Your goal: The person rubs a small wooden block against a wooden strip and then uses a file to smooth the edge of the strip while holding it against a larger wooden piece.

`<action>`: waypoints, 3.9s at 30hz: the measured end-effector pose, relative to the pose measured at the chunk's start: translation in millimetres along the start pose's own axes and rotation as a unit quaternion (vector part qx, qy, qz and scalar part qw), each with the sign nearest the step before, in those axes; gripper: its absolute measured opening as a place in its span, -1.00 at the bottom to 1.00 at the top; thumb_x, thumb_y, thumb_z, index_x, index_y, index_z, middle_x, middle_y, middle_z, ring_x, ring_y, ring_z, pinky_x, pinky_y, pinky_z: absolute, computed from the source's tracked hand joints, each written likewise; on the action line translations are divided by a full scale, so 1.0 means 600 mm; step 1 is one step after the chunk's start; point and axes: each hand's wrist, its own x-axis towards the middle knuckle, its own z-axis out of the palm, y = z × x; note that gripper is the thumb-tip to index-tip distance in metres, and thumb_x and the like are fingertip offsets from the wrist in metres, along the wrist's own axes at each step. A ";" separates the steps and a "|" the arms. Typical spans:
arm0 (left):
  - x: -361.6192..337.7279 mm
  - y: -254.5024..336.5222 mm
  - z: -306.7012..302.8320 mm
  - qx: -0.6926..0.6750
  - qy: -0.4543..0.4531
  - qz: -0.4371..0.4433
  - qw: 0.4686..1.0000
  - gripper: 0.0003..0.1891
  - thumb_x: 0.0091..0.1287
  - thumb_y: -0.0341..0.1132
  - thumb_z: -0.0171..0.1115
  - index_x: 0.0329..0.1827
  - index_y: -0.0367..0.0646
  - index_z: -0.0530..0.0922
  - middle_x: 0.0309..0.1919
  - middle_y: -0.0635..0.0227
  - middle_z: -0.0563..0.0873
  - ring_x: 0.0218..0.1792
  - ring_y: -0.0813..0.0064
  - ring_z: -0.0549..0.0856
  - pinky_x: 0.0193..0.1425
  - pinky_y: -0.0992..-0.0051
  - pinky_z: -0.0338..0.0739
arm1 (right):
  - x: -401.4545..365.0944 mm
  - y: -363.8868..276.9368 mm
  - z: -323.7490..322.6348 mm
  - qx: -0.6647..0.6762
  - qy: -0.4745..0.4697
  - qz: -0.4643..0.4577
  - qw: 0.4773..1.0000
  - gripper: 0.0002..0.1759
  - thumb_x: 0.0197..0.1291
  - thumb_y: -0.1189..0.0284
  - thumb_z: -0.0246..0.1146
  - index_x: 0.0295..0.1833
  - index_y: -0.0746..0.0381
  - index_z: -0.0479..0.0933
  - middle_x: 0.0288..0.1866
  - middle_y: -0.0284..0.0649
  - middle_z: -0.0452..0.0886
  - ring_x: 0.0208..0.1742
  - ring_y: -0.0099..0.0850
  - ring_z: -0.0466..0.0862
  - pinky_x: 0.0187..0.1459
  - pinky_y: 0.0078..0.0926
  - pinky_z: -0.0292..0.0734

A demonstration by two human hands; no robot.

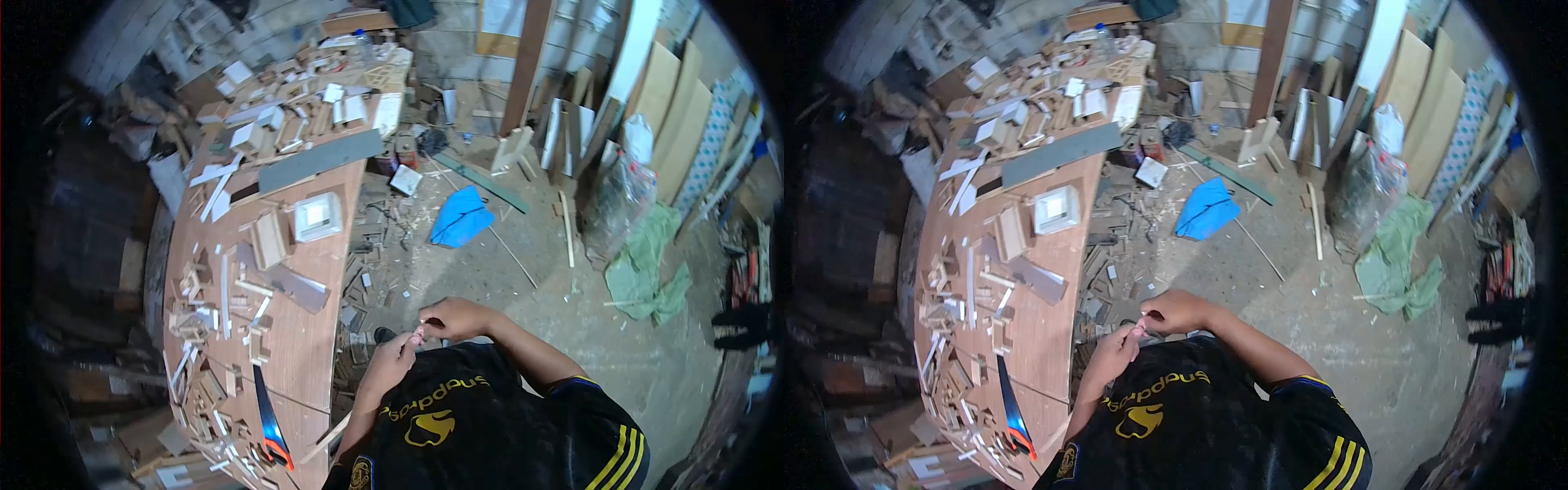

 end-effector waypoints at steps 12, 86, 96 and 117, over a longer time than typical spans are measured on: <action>-0.076 -0.111 0.037 0.026 0.171 -0.071 0.982 -0.64 0.55 -0.10 0.05 -0.18 -0.24 0.60 -0.30 -0.06 0.69 -0.14 -0.12 0.69 -0.08 0.15 0.55 | 0.083 -0.013 0.105 -0.133 -0.110 -0.061 0.983 -0.73 0.30 0.18 0.19 -0.27 0.15 0.59 -0.30 -0.07 0.70 -0.19 0.03 0.71 -0.19 0.05 0.57; -0.408 0.136 0.616 -0.017 0.443 -0.059 0.894 -0.67 0.51 -0.23 0.18 -0.35 -0.28 0.68 -0.65 0.25 0.65 -0.60 0.54 0.63 -0.46 0.44 0.47 | -0.542 -0.156 0.070 0.050 -0.058 -0.198 0.977 -0.80 0.24 0.34 0.40 -0.16 0.25 0.70 -0.28 -0.14 0.67 -0.25 -0.20 0.70 -0.19 -0.33 0.58; -0.488 0.080 0.675 -0.010 0.520 -0.156 0.840 -0.71 0.49 -0.17 0.19 -0.29 -0.19 0.68 -0.49 -0.09 0.65 -0.41 -0.15 0.67 -0.38 0.09 0.51 | -0.556 -0.188 0.207 -0.013 -0.076 -0.185 0.980 -0.83 0.20 0.35 0.39 -0.23 0.24 0.67 -0.28 -0.14 0.67 -0.29 -0.16 0.72 -0.25 -0.27 0.61; -0.713 -0.147 0.541 -0.195 0.247 0.038 0.948 -0.69 0.57 -0.25 0.11 -0.23 -0.32 0.67 -0.52 0.38 0.71 -0.52 0.70 0.56 -0.45 0.58 0.41 | -0.544 -0.286 0.439 0.229 -0.207 -0.005 0.951 -0.60 0.41 0.14 0.29 -0.23 0.29 0.70 -0.43 -0.32 0.67 -0.40 -0.55 0.56 -0.30 -0.47 0.47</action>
